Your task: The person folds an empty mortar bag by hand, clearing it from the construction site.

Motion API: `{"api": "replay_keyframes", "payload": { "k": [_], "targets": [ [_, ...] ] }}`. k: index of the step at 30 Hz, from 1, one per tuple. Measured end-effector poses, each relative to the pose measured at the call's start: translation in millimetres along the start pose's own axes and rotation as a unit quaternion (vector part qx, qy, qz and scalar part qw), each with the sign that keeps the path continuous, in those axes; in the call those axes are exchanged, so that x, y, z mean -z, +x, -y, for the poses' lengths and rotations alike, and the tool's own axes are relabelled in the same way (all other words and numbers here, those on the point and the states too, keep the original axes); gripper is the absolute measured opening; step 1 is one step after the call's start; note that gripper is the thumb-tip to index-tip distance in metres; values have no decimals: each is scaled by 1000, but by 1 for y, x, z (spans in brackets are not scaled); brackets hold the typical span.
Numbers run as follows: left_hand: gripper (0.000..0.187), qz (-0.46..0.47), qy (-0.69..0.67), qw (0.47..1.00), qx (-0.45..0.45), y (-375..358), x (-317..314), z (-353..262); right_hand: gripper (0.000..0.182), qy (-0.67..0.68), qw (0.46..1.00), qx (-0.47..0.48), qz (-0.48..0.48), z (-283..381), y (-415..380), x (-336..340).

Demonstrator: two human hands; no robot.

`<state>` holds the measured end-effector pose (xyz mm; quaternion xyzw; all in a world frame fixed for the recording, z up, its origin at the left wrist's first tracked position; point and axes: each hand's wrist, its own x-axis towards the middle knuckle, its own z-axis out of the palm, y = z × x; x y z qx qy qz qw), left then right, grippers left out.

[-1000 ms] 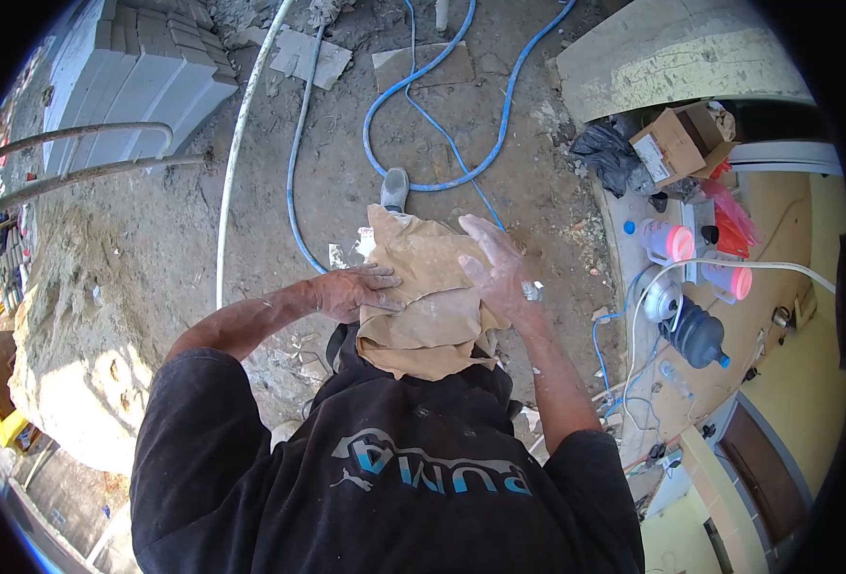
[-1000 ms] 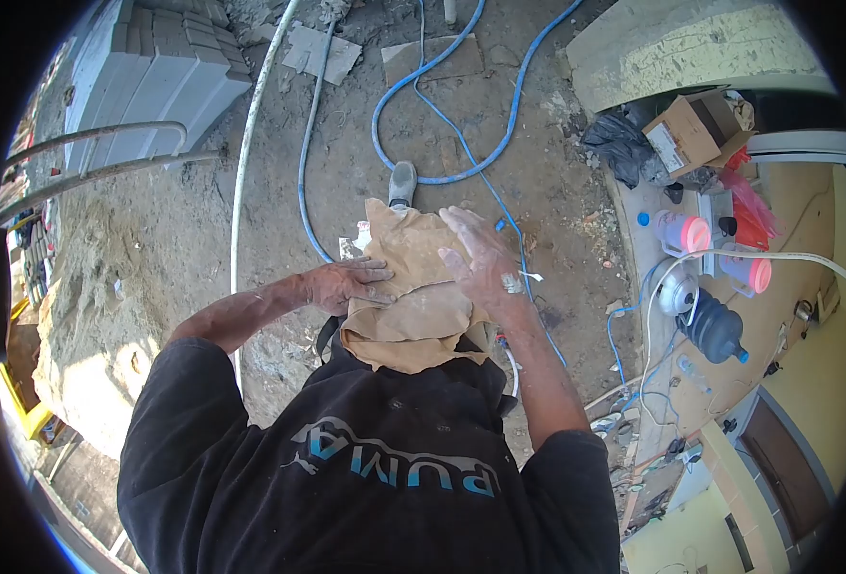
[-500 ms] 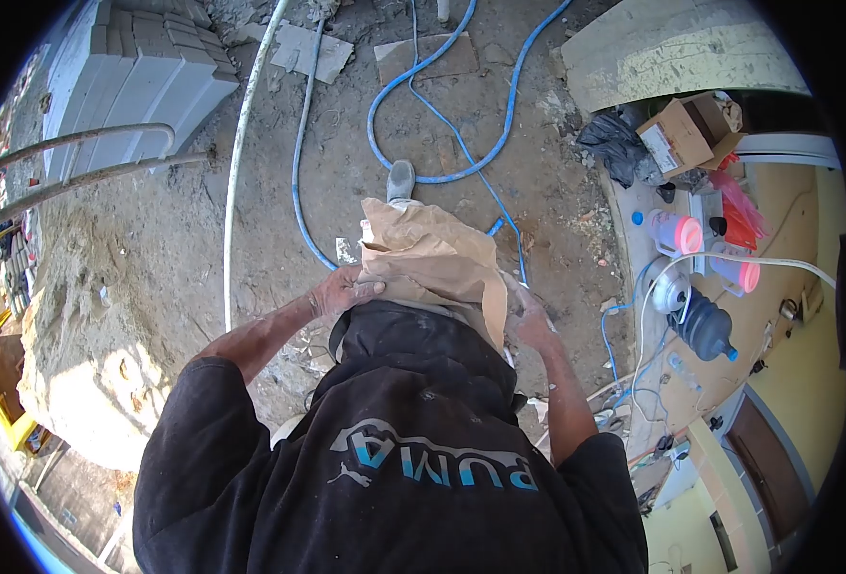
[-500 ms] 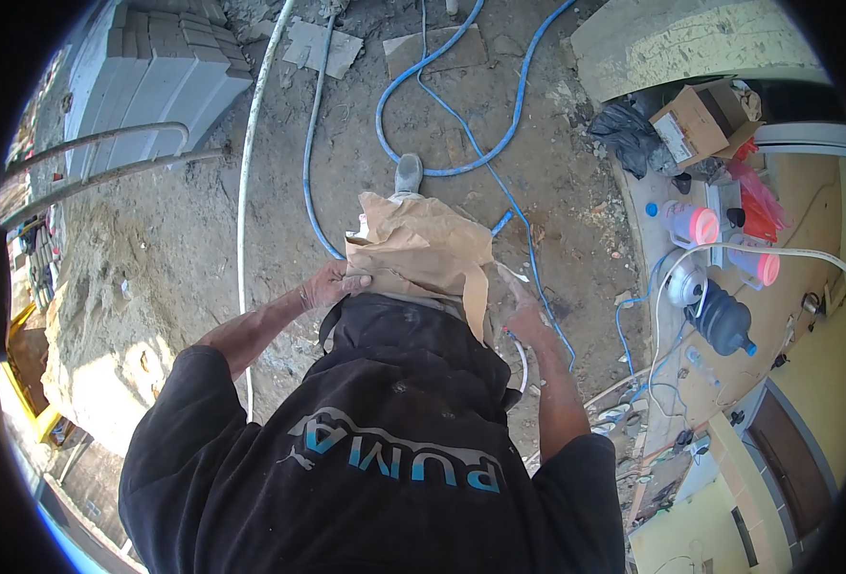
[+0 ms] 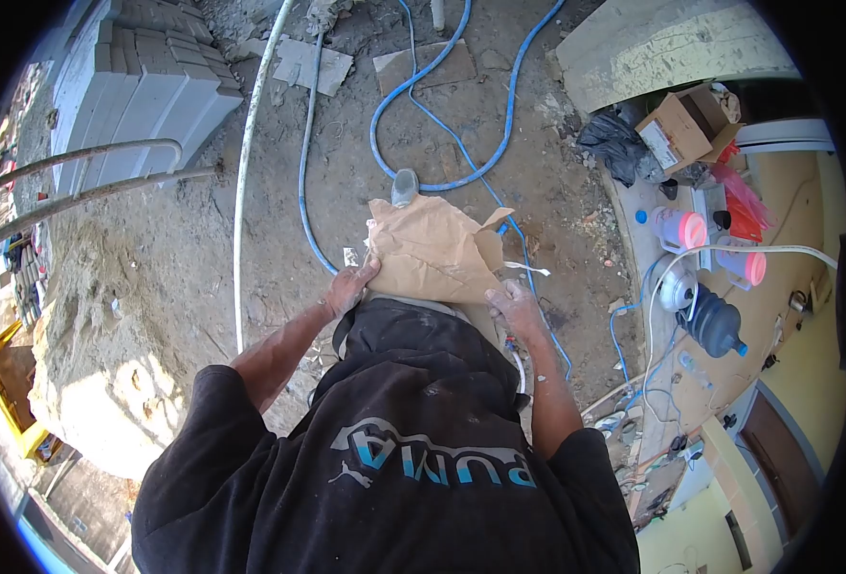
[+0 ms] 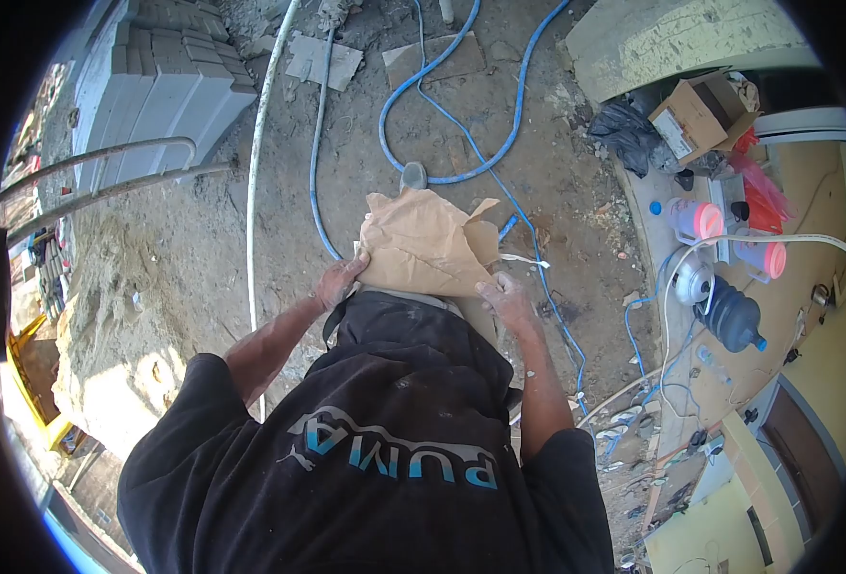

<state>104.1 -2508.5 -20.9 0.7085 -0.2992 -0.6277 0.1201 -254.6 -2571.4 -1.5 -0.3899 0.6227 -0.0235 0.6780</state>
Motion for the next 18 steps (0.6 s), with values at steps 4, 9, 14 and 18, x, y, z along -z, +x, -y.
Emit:
{"api": "replay_keyframes", "payload": {
  "k": [4, 9, 14, 18],
  "targets": [
    [71, -86, 17, 993, 82, 5, -13, -1, 40, -26, 999, -46, -6, -4, 0, -8],
    [59, -137, 87, 982, 98, -3, -19, -33, 44, 46, 990, -135, 18, -12, 5, -8],
    [61, -185, 100, 978, 7, -7, -32, -38, 50, -391, 888, 125, -205, 33, -7, -9],
    [49, -171, 87, 981, -19, 6, -39, -30, 53, -224, 888, 383, -123, 104, -11, -50]
  ]
}}
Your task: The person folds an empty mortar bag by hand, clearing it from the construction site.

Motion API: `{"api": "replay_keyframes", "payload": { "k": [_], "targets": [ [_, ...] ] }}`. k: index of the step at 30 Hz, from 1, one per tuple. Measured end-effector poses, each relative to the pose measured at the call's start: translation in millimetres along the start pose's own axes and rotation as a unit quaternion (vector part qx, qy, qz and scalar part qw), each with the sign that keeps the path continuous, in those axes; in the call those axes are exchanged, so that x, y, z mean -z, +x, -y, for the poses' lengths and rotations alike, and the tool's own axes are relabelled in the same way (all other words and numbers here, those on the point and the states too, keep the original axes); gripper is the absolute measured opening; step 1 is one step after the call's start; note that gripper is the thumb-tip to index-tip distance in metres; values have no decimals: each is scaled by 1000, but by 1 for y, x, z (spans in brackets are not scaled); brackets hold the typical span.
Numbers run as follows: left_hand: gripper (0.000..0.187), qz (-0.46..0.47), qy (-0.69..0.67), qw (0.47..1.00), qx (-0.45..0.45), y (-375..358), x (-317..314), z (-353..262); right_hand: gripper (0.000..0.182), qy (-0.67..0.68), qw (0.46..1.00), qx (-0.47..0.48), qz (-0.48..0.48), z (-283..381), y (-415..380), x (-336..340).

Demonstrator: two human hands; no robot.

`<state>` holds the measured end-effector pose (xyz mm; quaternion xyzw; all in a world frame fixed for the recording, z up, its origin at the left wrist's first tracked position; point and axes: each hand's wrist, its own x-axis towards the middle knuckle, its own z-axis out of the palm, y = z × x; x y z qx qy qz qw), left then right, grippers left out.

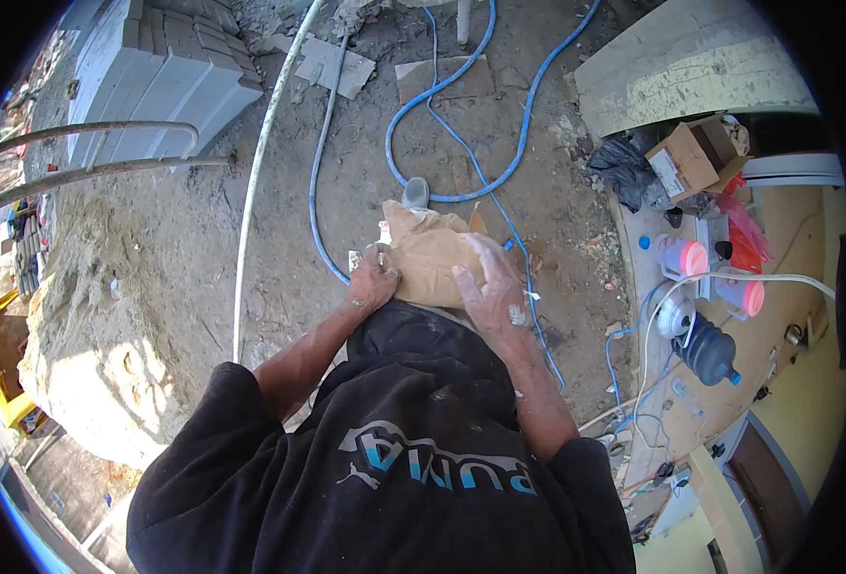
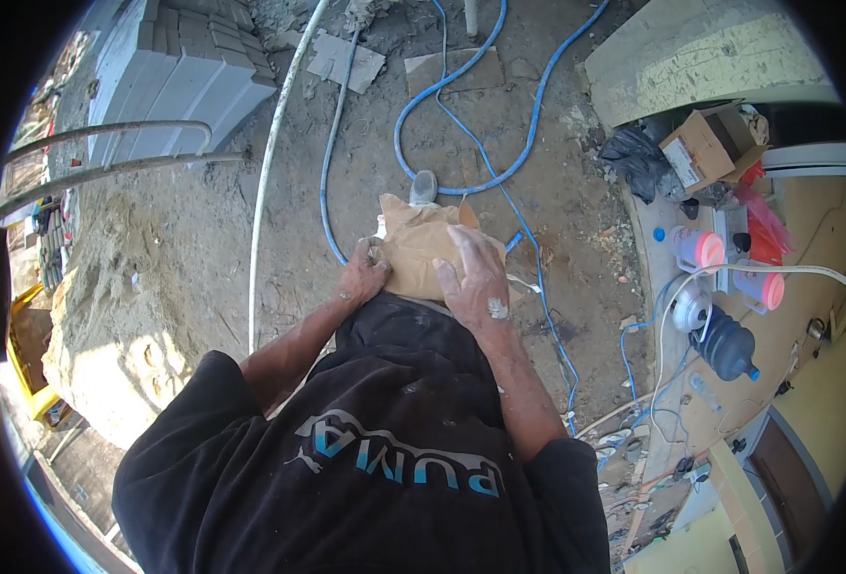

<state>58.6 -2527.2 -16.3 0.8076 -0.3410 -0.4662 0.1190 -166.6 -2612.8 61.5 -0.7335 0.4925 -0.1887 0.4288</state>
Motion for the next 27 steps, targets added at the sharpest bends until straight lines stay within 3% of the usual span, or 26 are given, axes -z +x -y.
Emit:
{"api": "replay_keyframes", "payload": {
  "k": [1, 4, 7, 10, 11, 13, 15, 18, 23, 24, 27],
  "targets": [
    [47, -1, -11, 1000, -6, 2, -3, 1, 54, 64, 995, 64, 41, 7, 8, -14],
    [42, -3, -24, 999, 27, 3, -7, 9, 56, -22, 977, 53, 208, -10, 7, -77],
    [41, 9, -16, 999, 51, 6, -11, 23, 58, -111, 949, -113, 274, -54, -18, -92],
    [41, 10, -2, 998, 54, -16, -1, 18, 59, -156, 910, -202, 326, -66, -27, -65],
    [42, -2, -1, 999, 40, -11, 6, 5, 61, -166, 921, -177, 304, -71, -25, -58],
    [46, -57, 99, 983, -145, -5, 2, 19, 63, -187, 940, -119, 260, -76, -39, -50],
    [49, -65, 251, 911, -321, -9, 17, 7, 65, -198, 962, -5, 187, -65, -42, -32],
    [59, 217, 142, 910, -323, 6, 16, 8, 70, -237, 948, 17, 214, -59, -37, -18],
    [72, 197, 298, 898, -258, -3, 29, -46, 55, -276, 948, 26, 158, -90, -9, -36],
    [73, 196, 320, 898, -231, -2, 28, -54, 44, -263, 957, 52, 111, -76, 0, -24],
    [69, 167, 311, 915, -193, -1, 23, -76, 35, -264, 948, 131, 122, -82, 37, 1]
  ]
}}
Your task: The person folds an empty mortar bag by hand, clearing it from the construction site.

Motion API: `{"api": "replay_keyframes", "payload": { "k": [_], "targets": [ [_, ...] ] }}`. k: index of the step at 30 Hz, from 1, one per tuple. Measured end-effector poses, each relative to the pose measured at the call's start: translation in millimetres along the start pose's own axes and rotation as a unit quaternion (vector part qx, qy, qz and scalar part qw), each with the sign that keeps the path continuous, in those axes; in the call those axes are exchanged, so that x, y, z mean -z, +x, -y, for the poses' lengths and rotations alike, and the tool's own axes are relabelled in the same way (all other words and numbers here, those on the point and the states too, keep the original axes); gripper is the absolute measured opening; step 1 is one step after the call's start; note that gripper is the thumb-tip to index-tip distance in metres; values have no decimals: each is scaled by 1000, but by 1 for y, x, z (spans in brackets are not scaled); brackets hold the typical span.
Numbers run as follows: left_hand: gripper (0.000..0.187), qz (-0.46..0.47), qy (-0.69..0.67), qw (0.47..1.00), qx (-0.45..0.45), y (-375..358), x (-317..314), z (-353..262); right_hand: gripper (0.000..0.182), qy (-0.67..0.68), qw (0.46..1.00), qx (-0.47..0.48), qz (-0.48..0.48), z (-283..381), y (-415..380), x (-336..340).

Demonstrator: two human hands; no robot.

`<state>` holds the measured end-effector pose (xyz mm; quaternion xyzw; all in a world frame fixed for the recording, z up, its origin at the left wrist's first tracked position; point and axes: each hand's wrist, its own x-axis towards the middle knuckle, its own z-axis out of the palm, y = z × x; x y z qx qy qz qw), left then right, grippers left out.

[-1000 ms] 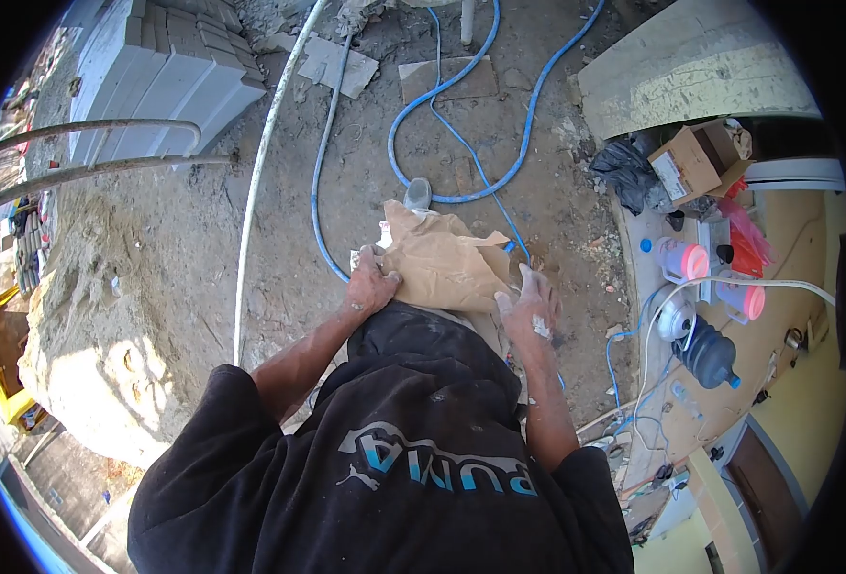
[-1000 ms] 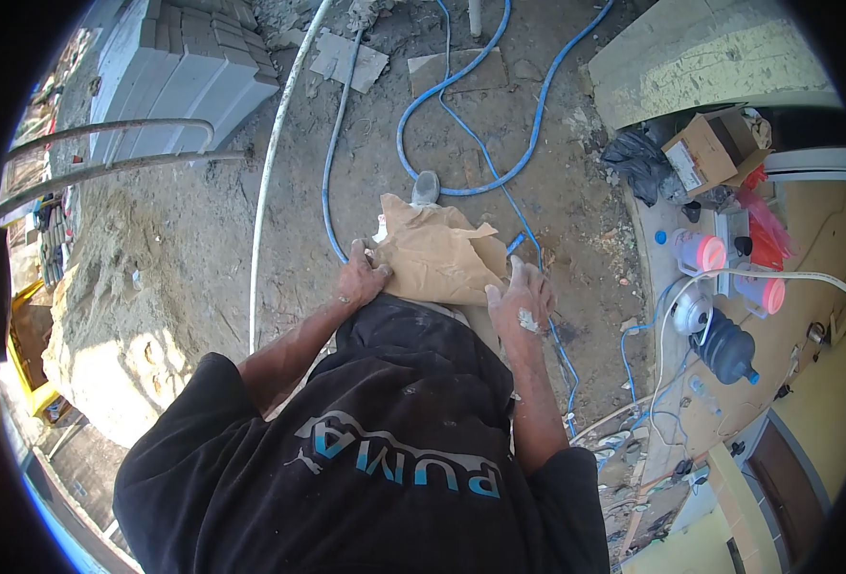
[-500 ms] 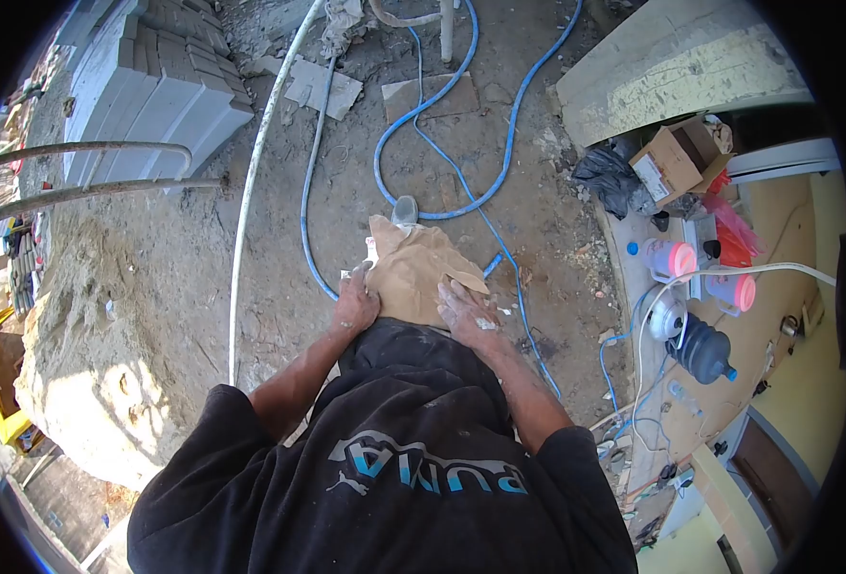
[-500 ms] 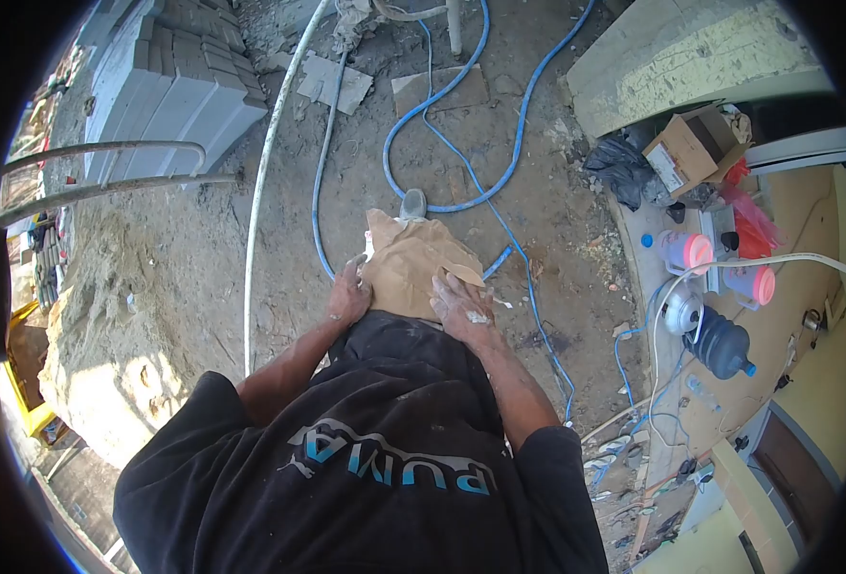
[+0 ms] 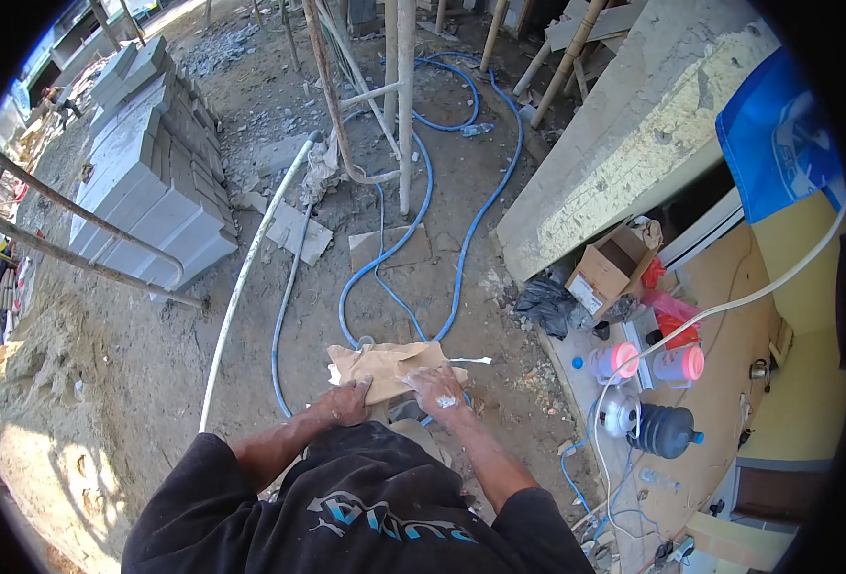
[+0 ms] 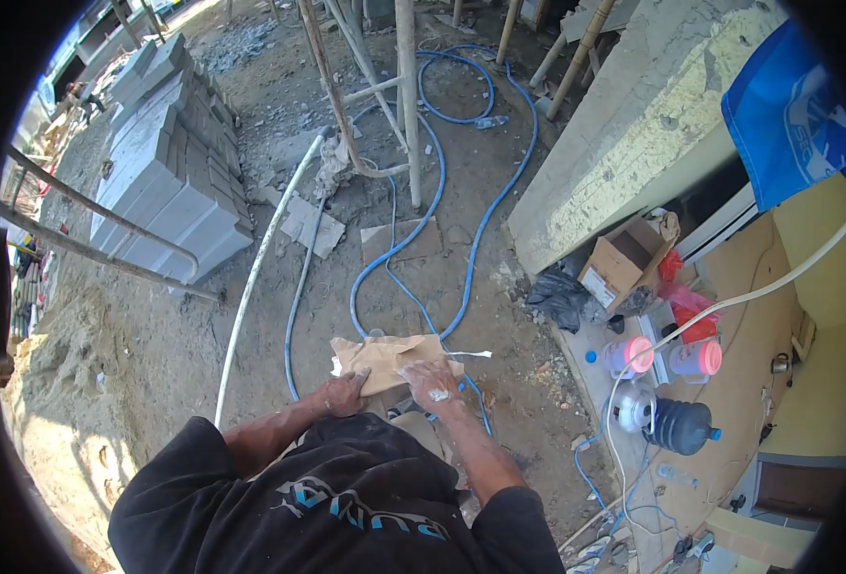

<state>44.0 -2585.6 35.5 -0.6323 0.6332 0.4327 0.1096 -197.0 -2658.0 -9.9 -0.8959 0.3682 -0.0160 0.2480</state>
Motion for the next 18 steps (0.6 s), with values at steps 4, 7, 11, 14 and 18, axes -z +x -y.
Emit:
{"api": "replay_keyframes", "payload": {
  "k": [4, 7, 11, 14, 18],
  "targets": [
    [60, 14, 7, 1000, -25, 27, -14, 30, 23, 11, 999, 30, -25, -52, 8, 20],
    [58, 70, 17, 997, 0, 39, 6, 24, 25, -9, 996, -61, 66, -95, 12, 44],
    [55, 24, -28, 999, -39, 74, 18, 64, 35, 55, 925, -352, -129, -150, 27, 99],
    [50, 44, -173, 983, 41, 117, 82, 89, 42, 122, 868, -417, -241, -161, 42, 145],
    [46, -38, -302, 952, -30, 123, 233, 54, 60, 411, 804, -390, -181, -151, 97, 142]
  ]
}}
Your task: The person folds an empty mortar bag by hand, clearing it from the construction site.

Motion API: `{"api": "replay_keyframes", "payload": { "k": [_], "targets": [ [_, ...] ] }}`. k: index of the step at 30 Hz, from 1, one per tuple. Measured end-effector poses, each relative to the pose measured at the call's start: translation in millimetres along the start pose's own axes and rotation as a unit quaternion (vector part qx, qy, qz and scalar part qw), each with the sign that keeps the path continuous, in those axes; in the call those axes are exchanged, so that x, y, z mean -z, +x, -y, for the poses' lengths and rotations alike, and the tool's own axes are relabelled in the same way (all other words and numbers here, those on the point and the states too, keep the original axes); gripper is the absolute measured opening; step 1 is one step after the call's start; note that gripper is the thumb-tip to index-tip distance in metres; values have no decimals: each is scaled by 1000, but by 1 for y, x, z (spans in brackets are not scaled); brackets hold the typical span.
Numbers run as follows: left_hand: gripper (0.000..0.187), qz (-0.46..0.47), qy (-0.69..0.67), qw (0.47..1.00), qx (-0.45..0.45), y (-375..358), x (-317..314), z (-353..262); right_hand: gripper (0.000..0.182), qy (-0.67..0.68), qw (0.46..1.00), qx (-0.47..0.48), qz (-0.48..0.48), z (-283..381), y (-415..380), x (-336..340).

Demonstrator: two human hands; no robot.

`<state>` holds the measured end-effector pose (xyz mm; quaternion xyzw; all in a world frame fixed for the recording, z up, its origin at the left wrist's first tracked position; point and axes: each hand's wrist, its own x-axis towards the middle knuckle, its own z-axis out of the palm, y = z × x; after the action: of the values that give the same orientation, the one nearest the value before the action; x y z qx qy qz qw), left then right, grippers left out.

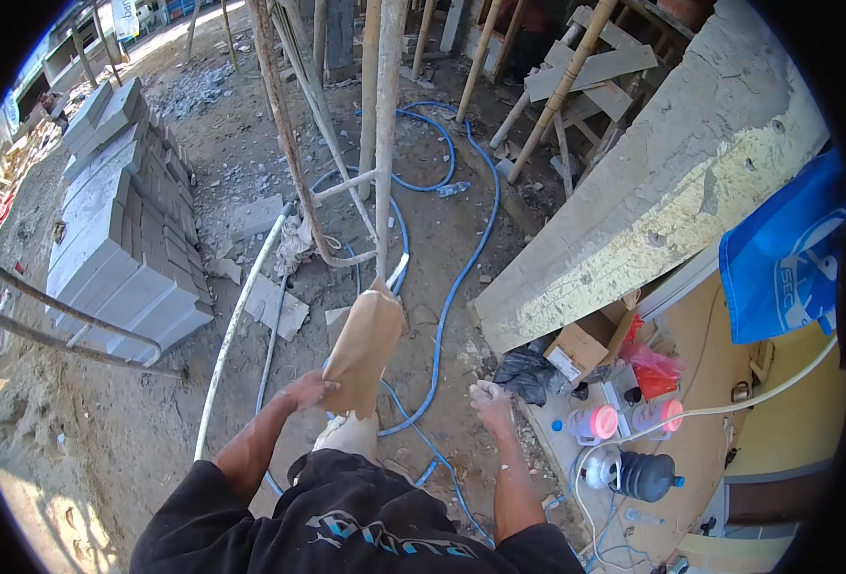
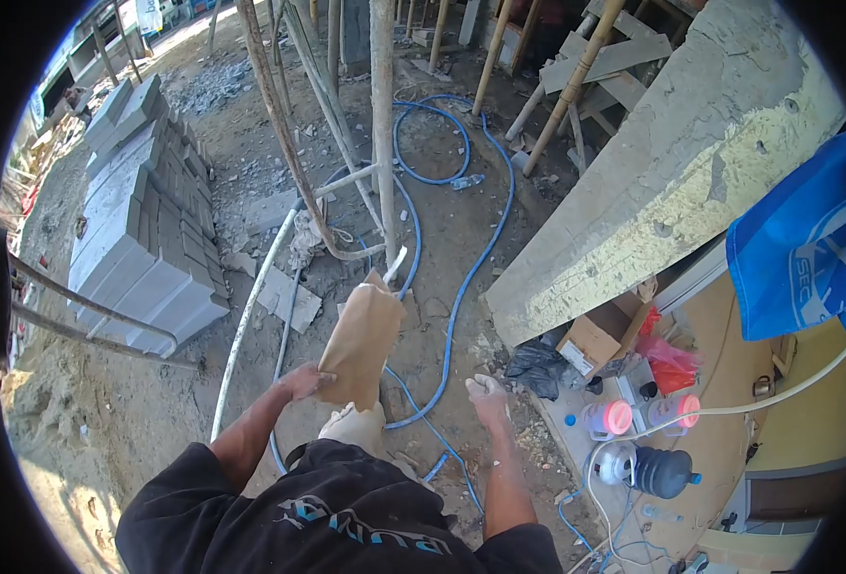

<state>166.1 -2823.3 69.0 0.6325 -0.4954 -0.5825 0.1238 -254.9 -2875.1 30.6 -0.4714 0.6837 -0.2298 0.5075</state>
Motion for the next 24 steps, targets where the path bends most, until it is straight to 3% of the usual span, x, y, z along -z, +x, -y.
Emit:
{"api": "replay_keyframes", "payload": {
  "k": [2, 4, 5, 11, 13, 16, 17, 20, 24],
  "targets": [
    [48, 53, -280, 958, 15, 31, 30, -21, 77, 9, 999, 4, 32, 30, 1, -29],
    [52, 116, -387, 915, -2, 48, 55, -53, 94, 68, 997, 29, 24, 63, 17, -43],
    [52, 144, -396, 907, -4, 57, 62, -59, 102, 114, 992, 42, 23, 75, 33, -47],
    [55, 281, -419, 863, 9, 89, 87, -87, 114, 300, 945, 63, 117, 163, 49, -20],
    [58, 304, -400, 864, 19, 93, 91, -99, 111, 332, 936, 72, 96, 177, 43, -15],
    [63, 276, -296, 914, 30, 117, 87, -93, 102, 372, 924, 83, 44, 177, 24, -16],
    [63, 280, -288, 916, 0, 122, 83, -90, 99, 380, 920, 88, 26, 175, 20, -16],
    [65, 273, -271, 918, -92, 130, 74, -90, 81, 356, 934, -27, 17, 155, -2, -15],
    [58, 254, -281, 912, -157, 124, 75, -108, 59, 226, 968, 38, -101, 121, -17, -22]
  ]
}}
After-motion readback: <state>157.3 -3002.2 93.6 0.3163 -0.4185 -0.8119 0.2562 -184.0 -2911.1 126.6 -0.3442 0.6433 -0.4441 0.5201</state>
